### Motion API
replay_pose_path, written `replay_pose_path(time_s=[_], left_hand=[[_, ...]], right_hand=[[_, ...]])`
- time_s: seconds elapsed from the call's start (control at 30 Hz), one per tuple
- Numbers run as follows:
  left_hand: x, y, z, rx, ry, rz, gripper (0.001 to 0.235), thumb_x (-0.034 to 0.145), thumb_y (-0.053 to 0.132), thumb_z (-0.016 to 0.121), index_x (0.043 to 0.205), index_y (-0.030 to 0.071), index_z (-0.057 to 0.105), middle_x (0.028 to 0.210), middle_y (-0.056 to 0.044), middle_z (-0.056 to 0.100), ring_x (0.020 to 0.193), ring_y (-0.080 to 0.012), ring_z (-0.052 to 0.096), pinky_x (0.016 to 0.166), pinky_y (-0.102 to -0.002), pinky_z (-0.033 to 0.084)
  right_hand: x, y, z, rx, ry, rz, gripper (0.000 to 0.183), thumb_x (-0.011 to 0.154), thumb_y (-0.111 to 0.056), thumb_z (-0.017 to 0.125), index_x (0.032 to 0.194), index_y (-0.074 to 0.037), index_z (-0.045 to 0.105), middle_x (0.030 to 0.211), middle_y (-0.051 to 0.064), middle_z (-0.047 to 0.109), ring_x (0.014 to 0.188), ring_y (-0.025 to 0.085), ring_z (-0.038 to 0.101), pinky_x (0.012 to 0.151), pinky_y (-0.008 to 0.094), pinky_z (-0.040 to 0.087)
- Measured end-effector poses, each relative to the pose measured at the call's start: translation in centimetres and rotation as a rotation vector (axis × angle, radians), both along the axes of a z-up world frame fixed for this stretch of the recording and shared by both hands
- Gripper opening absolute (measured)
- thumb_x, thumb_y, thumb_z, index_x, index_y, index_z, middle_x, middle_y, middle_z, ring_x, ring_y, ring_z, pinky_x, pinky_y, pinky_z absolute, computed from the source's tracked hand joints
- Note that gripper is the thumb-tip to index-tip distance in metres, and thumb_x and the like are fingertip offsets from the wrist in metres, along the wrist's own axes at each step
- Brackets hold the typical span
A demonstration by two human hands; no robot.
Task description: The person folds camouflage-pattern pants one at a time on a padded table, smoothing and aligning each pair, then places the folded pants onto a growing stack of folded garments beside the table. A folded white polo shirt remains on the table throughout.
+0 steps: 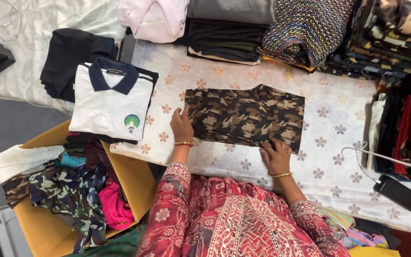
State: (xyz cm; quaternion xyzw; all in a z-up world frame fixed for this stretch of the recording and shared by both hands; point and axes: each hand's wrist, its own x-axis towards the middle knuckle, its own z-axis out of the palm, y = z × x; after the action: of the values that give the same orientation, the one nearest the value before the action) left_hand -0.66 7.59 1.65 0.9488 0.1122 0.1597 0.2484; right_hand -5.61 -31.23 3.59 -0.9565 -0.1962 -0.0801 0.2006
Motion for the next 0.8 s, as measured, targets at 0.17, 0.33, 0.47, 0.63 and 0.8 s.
replay_pose_path(time_s=[0.17,0.33,0.47,0.63,0.8], left_hand=[[-1.4,-0.4,-1.8,0.229,-0.037,0.007,0.048,0.092,0.018,0.075,0.138,0.020,0.060,0.136,-0.014,0.050,0.124,-0.0360,0.052,0.104,-0.053,0.040],[-1.5,-1.0,-0.6,0.106,0.091,0.046,0.047,0.093,0.027,0.074,0.137,0.021,0.059,0.134,-0.016,0.050,0.123,-0.0363,0.050,0.103,-0.054,0.039],[-1.6,-1.3,-1.1,0.091,0.144,0.018,0.053,0.095,0.039,0.070,0.143,0.024,0.056,0.138,-0.017,0.048,0.125,-0.0384,0.048,0.103,-0.054,0.038],[-2.5,-3.6,-2.9,0.199,0.090,-0.028,0.060,0.096,0.050,0.066,0.149,0.027,0.051,0.144,-0.021,0.043,0.128,-0.0391,0.044,0.105,-0.058,0.035],[-2.6,-8.4,-1.4,0.279,0.119,-0.136,0.065,0.090,0.048,0.066,0.148,0.025,0.049,0.155,-0.019,0.038,0.137,-0.0367,0.038,0.106,-0.063,0.030]], right_hand=[[1.4,-0.7,-2.7,-0.019,0.198,-0.269,0.019,0.099,-0.037,0.068,0.105,-0.021,0.075,0.133,-0.001,0.065,0.123,0.023,0.055,0.106,0.043,0.037],[3.8,-2.6,-0.4,-0.002,0.068,-0.648,0.049,0.078,-0.029,0.083,0.120,-0.008,0.069,0.134,0.019,0.061,0.123,0.036,0.052,0.103,0.052,0.038],[5.3,-4.3,0.8,0.422,0.530,-0.828,0.073,0.077,-0.016,0.085,0.142,-0.012,0.050,0.114,0.019,0.068,0.107,0.035,0.067,0.095,0.043,0.054],[5.3,-7.2,1.4,0.556,0.268,-0.731,0.059,0.079,-0.002,0.082,0.134,-0.011,0.063,0.117,0.017,0.074,0.105,0.031,0.072,0.092,0.039,0.056],[4.1,-11.0,1.0,0.429,0.208,-0.831,0.056,0.085,-0.004,0.078,0.138,-0.015,0.065,0.120,0.016,0.073,0.111,0.032,0.070,0.096,0.041,0.055]])
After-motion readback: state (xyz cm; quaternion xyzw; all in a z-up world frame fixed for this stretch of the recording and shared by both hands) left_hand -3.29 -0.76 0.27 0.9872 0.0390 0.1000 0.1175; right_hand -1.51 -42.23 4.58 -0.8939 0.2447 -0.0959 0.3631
